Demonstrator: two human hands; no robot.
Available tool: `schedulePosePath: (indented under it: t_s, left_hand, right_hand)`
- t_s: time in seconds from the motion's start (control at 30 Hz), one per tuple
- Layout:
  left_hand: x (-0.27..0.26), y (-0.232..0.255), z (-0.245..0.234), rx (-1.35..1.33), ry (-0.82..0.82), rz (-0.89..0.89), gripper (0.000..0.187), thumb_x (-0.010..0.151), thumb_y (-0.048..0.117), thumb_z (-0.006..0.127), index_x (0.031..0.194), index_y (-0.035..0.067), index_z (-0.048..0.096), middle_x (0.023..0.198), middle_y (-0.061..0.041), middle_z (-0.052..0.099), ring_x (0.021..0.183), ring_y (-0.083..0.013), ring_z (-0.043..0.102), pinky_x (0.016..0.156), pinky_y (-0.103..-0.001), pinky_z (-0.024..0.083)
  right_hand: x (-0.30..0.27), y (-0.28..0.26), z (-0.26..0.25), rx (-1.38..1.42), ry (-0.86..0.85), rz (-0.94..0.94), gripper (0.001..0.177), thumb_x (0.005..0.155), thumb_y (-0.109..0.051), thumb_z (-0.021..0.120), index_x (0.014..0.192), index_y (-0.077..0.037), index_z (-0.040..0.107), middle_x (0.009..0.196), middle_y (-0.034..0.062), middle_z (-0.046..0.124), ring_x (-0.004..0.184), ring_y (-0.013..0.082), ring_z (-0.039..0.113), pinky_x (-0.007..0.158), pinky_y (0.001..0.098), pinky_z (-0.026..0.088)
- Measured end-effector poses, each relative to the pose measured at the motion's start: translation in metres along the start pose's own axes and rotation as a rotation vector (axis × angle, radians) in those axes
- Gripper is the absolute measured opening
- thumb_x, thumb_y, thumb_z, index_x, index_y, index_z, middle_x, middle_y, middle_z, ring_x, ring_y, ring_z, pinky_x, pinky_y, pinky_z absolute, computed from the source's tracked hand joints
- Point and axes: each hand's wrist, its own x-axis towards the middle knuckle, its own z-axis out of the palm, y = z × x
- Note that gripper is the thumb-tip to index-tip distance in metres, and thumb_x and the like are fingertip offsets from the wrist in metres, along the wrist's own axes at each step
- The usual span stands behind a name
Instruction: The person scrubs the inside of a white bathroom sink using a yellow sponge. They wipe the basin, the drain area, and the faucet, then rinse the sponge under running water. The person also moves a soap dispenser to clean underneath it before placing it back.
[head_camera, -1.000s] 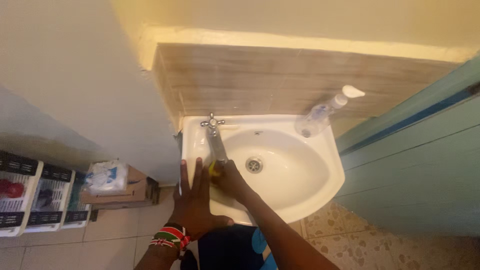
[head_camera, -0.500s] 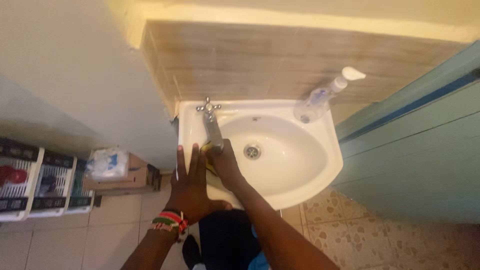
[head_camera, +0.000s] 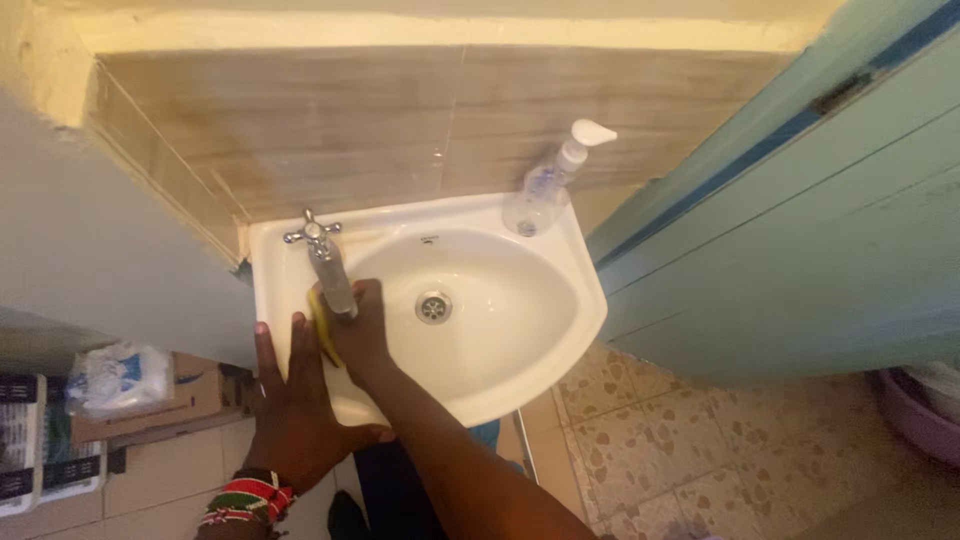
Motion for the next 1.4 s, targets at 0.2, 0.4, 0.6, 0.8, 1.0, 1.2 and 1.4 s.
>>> schedulePosePath:
  t_s: [0.2,0.4,0.6,0.8,1.0,1.2,1.4]
  left_hand:
    - [0.005,-0.005,0.006,-0.121,0.177,0.136,0.170,0.034,0.070,0.095,0.158,0.005,-0.001,0.169,-0.022,-0.003,0.149,-0.0544,-0.022,0.111,-0.067,0.021]
    - [0.002,-0.002,-0.002,-0.041,0.033,0.033,0.171,0.039,0.071,0.096,0.160,0.006,-0.006,0.171,-0.016,-0.006,0.151,-0.0478,-0.021,0.116,-0.066,0.015]
    - [0.002,-0.006,0.008,-0.067,0.264,0.213,0.168,0.039,0.073,0.092,0.158,0.000,-0.001,0.168,-0.022,0.001,0.149,-0.0515,-0.018,0.114,-0.068,0.015]
    - [0.000,-0.005,0.002,-0.055,0.029,0.024,0.170,0.038,0.075,0.093,0.160,0.007,-0.004,0.171,-0.017,-0.005,0.152,-0.0426,-0.023,0.118,-0.061,0.012]
    - [0.008,-0.032,0.030,-0.192,0.267,0.236,0.154,0.053,0.070,0.085,0.159,-0.001,-0.002,0.169,-0.025,0.000,0.153,-0.0479,-0.015,0.117,-0.066,0.010]
    - [0.011,-0.031,0.031,-0.188,0.198,0.156,0.138,0.069,0.075,0.073,0.160,0.002,0.001,0.167,-0.022,0.002,0.153,-0.0451,-0.015,0.116,-0.068,0.014]
    - [0.012,-0.022,0.024,-0.130,0.080,0.043,0.131,0.075,0.077,0.066,0.161,0.004,-0.001,0.173,-0.020,-0.005,0.153,-0.0419,-0.021,0.112,-0.072,0.012]
  right_hand:
    - [-0.008,-0.001,0.002,0.063,-0.027,-0.033,0.036,0.093,-0.016,0.075,0.105,0.001,0.046,0.095,0.0077,0.053,0.084,0.0144,0.056,0.070,0.0310,0.051]
    - [-0.003,-0.009,0.006,0.063,-0.025,0.071,0.039,0.093,-0.022,0.070,0.108,-0.002,0.041,0.091,0.0078,0.056,0.078,0.0146,0.061,0.065,0.0303,0.054]
    - [-0.013,-0.001,0.004,-0.511,0.028,-0.440,0.029,0.096,-0.027,0.073,0.107,-0.014,0.051,0.101,0.0146,0.058,0.088,0.0230,0.061,0.075,0.0335,0.054]
    - [0.003,0.009,0.013,-0.056,0.009,0.116,0.045,0.096,-0.037,0.072,0.109,-0.001,0.047,0.097,0.0164,0.058,0.087,0.0247,0.062,0.077,0.0377,0.054]
    - [-0.006,0.035,-0.006,-0.731,-0.170,-0.710,0.024,0.097,-0.027,0.069,0.118,-0.017,0.063,0.108,0.0180,0.059,0.093,0.0273,0.061,0.078,0.0344,0.053]
    - [-0.022,-0.026,-0.068,-0.591,-0.969,0.081,0.047,0.093,-0.038,0.071,0.120,-0.004,0.052,0.098,0.0096,0.065,0.090,0.0244,0.066,0.079,0.0365,0.053]
    - [-0.025,-0.012,-0.091,-0.484,-1.091,-0.057,0.043,0.096,-0.034,0.066,0.121,-0.001,0.052,0.114,0.0172,0.065,0.108,0.0295,0.067,0.090,0.0401,0.053]
